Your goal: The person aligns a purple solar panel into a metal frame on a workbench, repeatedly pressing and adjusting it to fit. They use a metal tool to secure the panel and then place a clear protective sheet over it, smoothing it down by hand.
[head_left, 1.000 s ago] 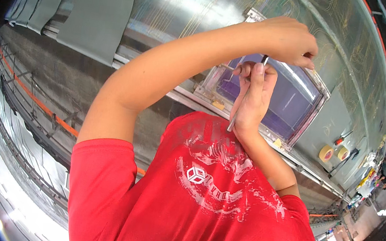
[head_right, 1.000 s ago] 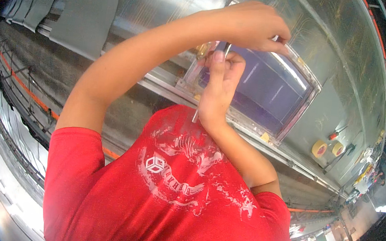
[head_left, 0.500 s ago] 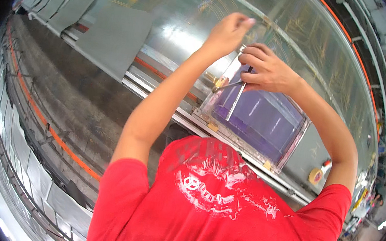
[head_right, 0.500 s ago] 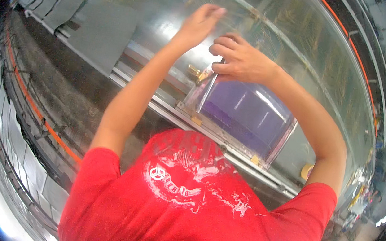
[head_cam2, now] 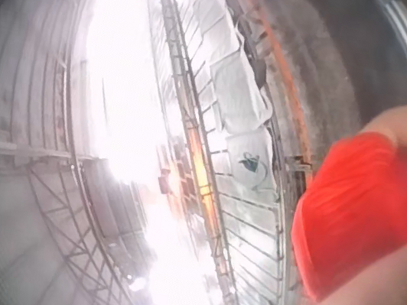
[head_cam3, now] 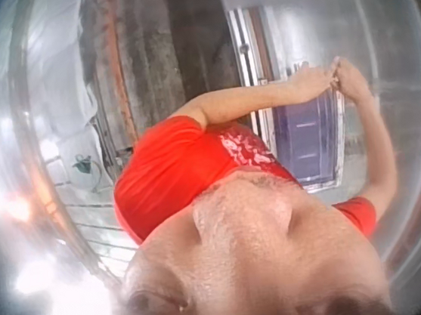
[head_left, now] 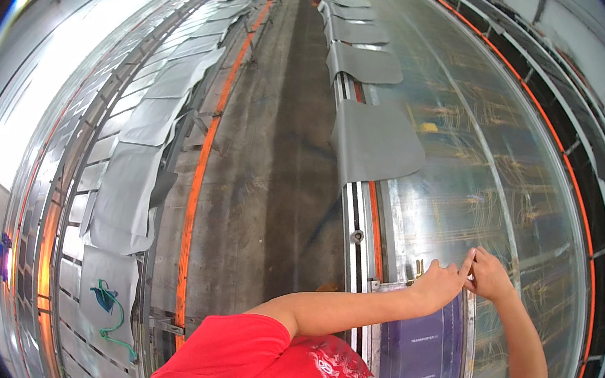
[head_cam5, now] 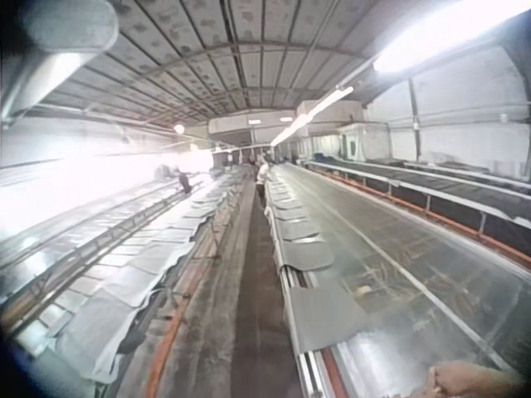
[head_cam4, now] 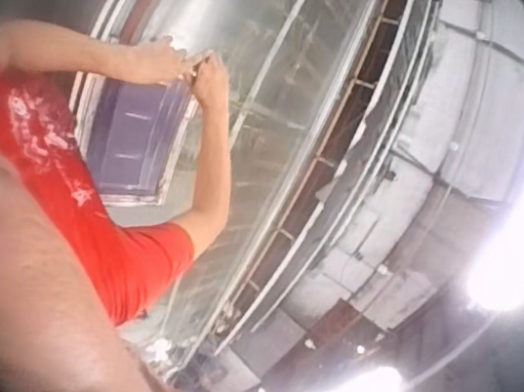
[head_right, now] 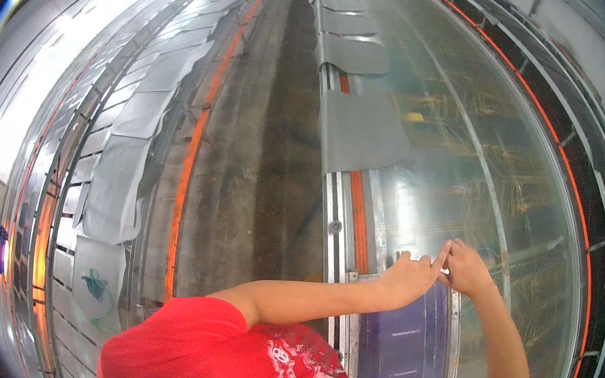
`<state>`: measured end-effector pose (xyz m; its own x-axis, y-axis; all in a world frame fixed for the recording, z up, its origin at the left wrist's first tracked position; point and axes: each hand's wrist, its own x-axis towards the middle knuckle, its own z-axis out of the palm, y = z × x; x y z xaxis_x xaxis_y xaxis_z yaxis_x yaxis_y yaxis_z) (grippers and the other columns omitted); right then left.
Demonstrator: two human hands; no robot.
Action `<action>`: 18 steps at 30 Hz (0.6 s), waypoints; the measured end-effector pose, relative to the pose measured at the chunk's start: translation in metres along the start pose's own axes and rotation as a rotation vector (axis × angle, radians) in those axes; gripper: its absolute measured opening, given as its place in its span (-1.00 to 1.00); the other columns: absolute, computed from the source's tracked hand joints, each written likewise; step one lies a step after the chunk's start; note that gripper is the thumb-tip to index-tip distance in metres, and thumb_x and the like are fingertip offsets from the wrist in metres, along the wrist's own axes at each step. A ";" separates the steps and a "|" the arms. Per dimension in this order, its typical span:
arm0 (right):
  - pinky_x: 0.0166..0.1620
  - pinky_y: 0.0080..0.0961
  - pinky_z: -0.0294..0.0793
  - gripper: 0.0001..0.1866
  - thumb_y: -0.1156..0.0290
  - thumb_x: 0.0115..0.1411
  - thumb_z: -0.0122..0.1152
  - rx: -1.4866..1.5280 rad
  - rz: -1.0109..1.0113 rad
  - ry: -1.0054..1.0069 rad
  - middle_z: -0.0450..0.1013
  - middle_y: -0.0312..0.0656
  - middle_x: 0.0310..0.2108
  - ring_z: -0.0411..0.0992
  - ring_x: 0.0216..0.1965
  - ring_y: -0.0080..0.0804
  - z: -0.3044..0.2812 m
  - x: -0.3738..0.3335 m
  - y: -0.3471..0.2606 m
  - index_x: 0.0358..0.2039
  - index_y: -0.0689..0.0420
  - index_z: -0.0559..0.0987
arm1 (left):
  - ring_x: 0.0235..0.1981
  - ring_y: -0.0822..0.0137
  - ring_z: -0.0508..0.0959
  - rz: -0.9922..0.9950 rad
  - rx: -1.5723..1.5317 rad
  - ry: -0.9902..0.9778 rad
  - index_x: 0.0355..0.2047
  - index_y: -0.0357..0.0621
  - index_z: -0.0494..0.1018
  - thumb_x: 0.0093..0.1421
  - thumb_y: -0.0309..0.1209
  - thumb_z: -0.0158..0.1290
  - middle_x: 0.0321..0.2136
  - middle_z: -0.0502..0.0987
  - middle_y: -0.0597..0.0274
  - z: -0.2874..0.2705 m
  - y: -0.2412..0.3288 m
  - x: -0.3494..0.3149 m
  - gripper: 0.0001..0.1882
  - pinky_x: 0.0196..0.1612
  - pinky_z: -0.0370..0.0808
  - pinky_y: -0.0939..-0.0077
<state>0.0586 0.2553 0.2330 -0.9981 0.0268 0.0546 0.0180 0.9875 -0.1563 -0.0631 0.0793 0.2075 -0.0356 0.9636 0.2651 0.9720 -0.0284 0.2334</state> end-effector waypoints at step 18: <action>-0.32 -0.14 0.32 -0.75 0.30 0.21 0.31 0.018 0.385 0.545 0.39 -0.05 -0.51 0.39 -0.42 0.03 0.049 -0.021 -0.053 -0.42 0.20 0.48 | -0.45 0.12 0.65 0.343 -0.224 -0.224 0.45 -0.23 0.06 0.36 -0.39 -0.04 -0.51 0.67 0.20 -0.013 -0.044 0.028 -0.31 -0.12 0.46 0.22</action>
<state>0.0762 0.1947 0.1916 -0.7484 0.4559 0.4816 0.3609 0.8893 -0.2809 -0.1095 0.1037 0.2169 0.3544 0.9214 0.1597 0.8437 -0.3887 0.3702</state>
